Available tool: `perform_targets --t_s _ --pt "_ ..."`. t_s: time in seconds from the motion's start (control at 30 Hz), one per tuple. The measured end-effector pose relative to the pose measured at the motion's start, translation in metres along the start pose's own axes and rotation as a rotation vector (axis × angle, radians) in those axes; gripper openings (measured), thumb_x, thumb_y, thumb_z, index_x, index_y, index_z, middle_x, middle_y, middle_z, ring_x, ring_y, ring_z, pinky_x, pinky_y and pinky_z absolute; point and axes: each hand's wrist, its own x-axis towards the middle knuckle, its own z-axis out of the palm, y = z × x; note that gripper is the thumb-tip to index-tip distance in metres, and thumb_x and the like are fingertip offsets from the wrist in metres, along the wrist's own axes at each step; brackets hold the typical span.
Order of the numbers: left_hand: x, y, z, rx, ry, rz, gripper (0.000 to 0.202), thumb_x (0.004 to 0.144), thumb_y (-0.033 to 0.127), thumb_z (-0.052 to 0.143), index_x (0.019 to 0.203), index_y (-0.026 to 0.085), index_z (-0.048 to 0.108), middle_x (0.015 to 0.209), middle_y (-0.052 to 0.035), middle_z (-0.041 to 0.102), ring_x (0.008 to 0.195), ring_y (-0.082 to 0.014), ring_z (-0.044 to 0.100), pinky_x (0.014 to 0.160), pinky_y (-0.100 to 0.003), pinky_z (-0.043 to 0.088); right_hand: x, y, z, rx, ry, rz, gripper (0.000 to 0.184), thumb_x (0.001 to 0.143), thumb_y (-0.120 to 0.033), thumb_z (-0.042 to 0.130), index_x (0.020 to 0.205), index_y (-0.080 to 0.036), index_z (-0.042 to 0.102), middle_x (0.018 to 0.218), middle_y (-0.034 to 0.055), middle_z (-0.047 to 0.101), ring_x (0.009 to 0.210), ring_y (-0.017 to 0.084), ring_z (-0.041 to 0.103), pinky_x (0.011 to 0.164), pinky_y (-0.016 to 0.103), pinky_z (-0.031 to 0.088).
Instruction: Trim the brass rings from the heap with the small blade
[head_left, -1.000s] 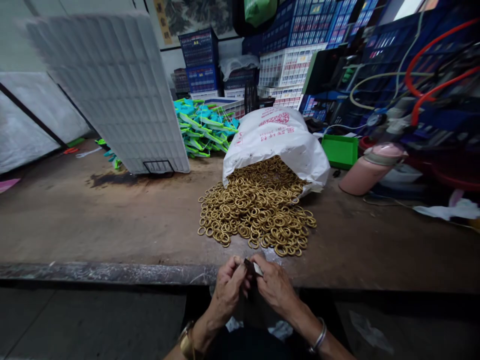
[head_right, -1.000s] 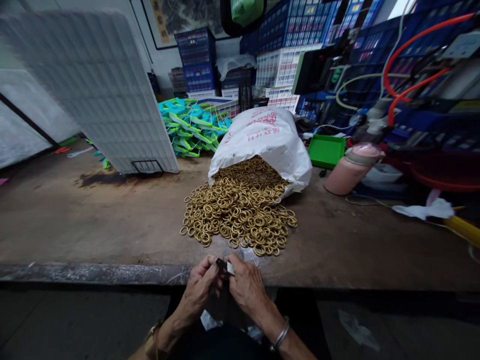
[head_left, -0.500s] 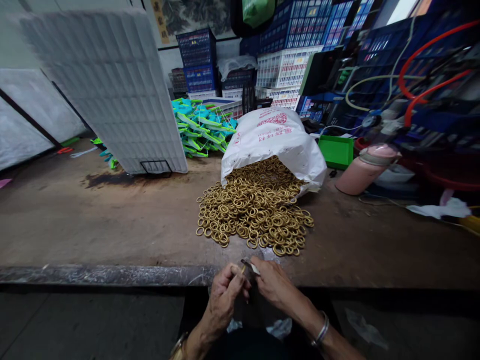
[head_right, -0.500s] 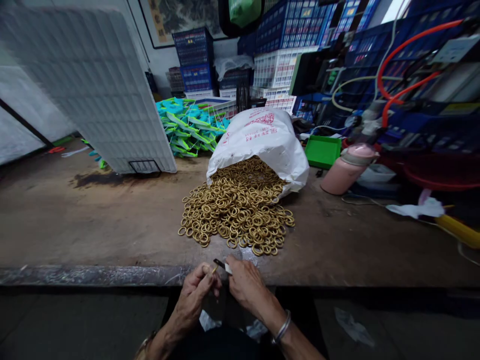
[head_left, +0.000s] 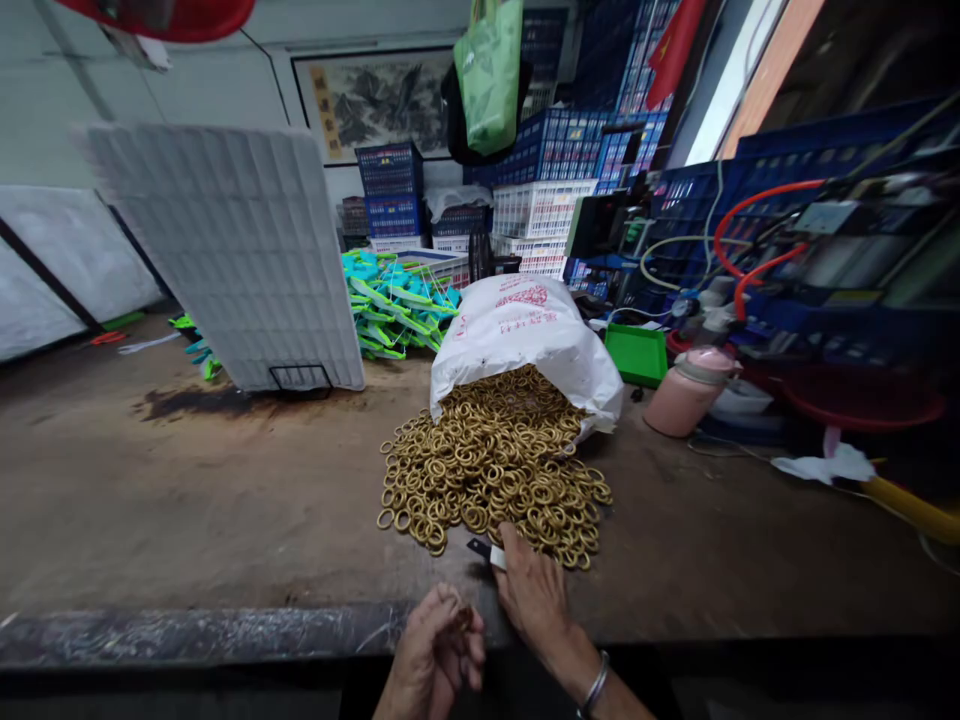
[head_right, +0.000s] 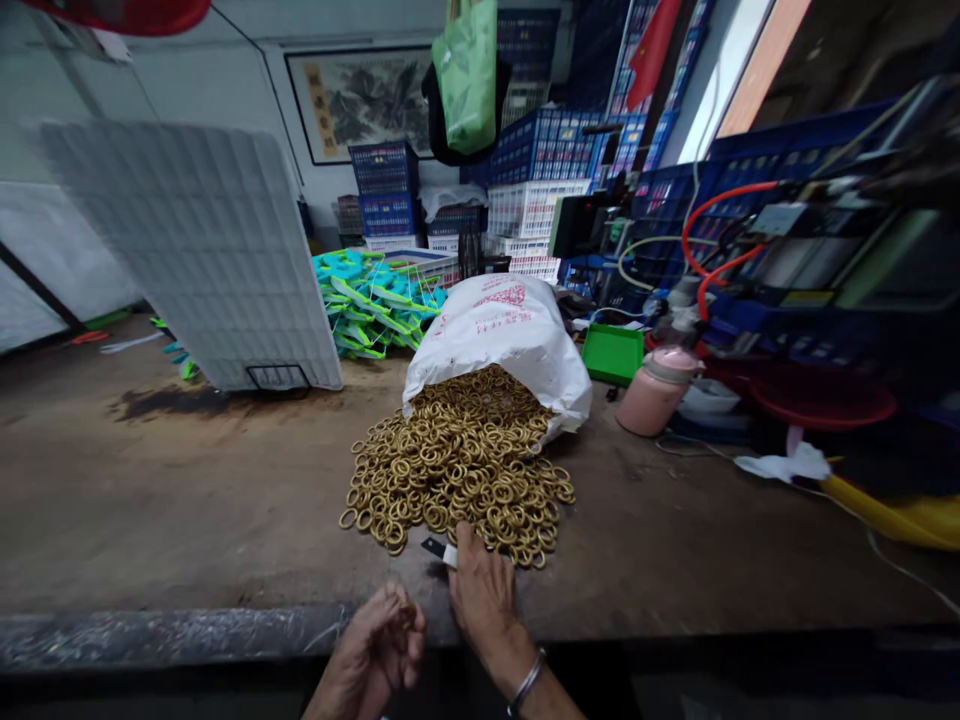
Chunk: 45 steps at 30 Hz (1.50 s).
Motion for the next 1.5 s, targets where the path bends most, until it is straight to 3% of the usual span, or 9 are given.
perform_targets --t_s 0.2,0.43,0.57,0.7,0.83,1.03,1.1,1.3,1.5 --pt "0.003 0.006 -0.004 -0.101 0.044 -0.139 0.029 0.056 0.032 0.072 0.066 0.014 0.053 0.059 0.0014 0.054 0.045 -0.0073 0.048 0.038 -0.018 0.035 0.002 0.001 -0.002 0.038 0.008 -0.031 0.031 0.071 -0.004 0.041 0.096 -0.02 0.051 0.083 0.0049 0.064 0.071 0.018 0.06 0.058 0.025 0.03" --pt "-0.003 0.014 0.009 0.103 0.109 0.033 0.027 0.067 0.037 0.064 0.067 0.015 0.049 0.061 0.0024 0.051 0.048 -0.0061 0.045 0.04 -0.016 0.03 0.0 0.009 -0.012 0.422 -0.029 -0.069 0.014 0.076 -0.015 0.039 0.072 -0.019 0.051 0.065 0.0002 0.056 0.061 0.012 0.05 0.056 0.022 0.03" --pt "0.004 0.015 0.008 0.418 0.118 0.258 0.024 0.069 0.035 0.062 0.081 0.017 0.053 0.053 0.0068 0.045 0.04 -0.0037 0.033 0.039 -0.016 0.026 -0.003 0.005 -0.021 0.908 -0.294 -0.008 0.028 0.077 -0.04 0.04 0.058 -0.019 0.041 0.051 -0.0048 0.042 0.048 0.008 0.038 0.047 0.02 0.027" --pt "0.002 0.014 0.002 0.808 0.013 0.527 0.021 0.076 0.025 0.054 0.093 0.016 0.06 0.072 -0.0018 0.058 0.064 -0.0114 0.051 0.061 -0.022 0.041 -0.011 -0.005 -0.035 1.275 -0.631 0.222 0.03 0.07 -0.045 0.049 0.06 -0.02 0.035 0.044 -0.0105 0.032 0.035 0.002 0.019 0.036 0.018 0.013" --pt "-0.003 0.011 -0.002 1.015 -0.116 0.655 0.026 0.08 0.02 0.047 0.102 0.018 0.06 0.096 -0.0083 0.063 0.086 -0.0184 0.056 0.078 -0.03 0.042 -0.019 -0.009 -0.043 1.461 -0.805 0.264 0.028 0.068 -0.042 0.053 0.064 -0.02 0.037 0.044 -0.0118 0.034 0.032 0.0 0.016 0.034 0.016 0.009" --pt "-0.006 0.012 -0.002 1.14 -0.13 0.82 0.023 0.079 0.015 0.048 0.094 0.02 0.064 0.083 -0.0066 0.068 0.075 -0.0163 0.06 0.069 -0.027 0.044 -0.024 -0.009 -0.039 1.547 -0.964 0.314 0.024 0.068 -0.04 0.051 0.065 -0.019 0.038 0.043 -0.0115 0.036 0.03 -0.001 0.017 0.033 0.014 0.012" --pt "-0.006 0.012 -0.003 1.164 -0.102 0.864 0.02 0.078 0.015 0.049 0.089 0.019 0.065 0.076 -0.0061 0.067 0.069 -0.0152 0.059 0.065 -0.025 0.044 -0.024 -0.01 -0.036 1.476 -0.917 0.311 0.025 0.069 -0.041 0.049 0.066 -0.018 0.041 0.045 -0.0104 0.038 0.031 -0.001 0.018 0.033 0.014 0.011" --pt "-0.003 0.011 -0.005 1.205 0.061 0.851 0.015 0.077 0.019 0.05 0.074 0.016 0.064 0.065 -0.0048 0.06 0.06 -0.014 0.054 0.058 -0.024 0.041 -0.019 -0.008 -0.026 1.266 -0.514 0.273 0.028 0.073 -0.047 0.045 0.073 -0.019 0.043 0.046 -0.0096 0.041 0.032 0.002 0.023 0.032 0.016 0.015" --pt "-0.006 0.011 0.005 0.958 0.027 0.517 0.02 0.078 0.028 0.049 0.066 0.016 0.059 0.06 -0.0003 0.057 0.057 -0.0116 0.05 0.057 -0.022 0.039 -0.019 -0.015 -0.028 1.108 -0.376 0.072 0.03 0.075 -0.047 0.043 0.062 -0.019 0.044 0.048 -0.0056 0.043 0.044 0.007 0.037 0.044 0.02 0.029"
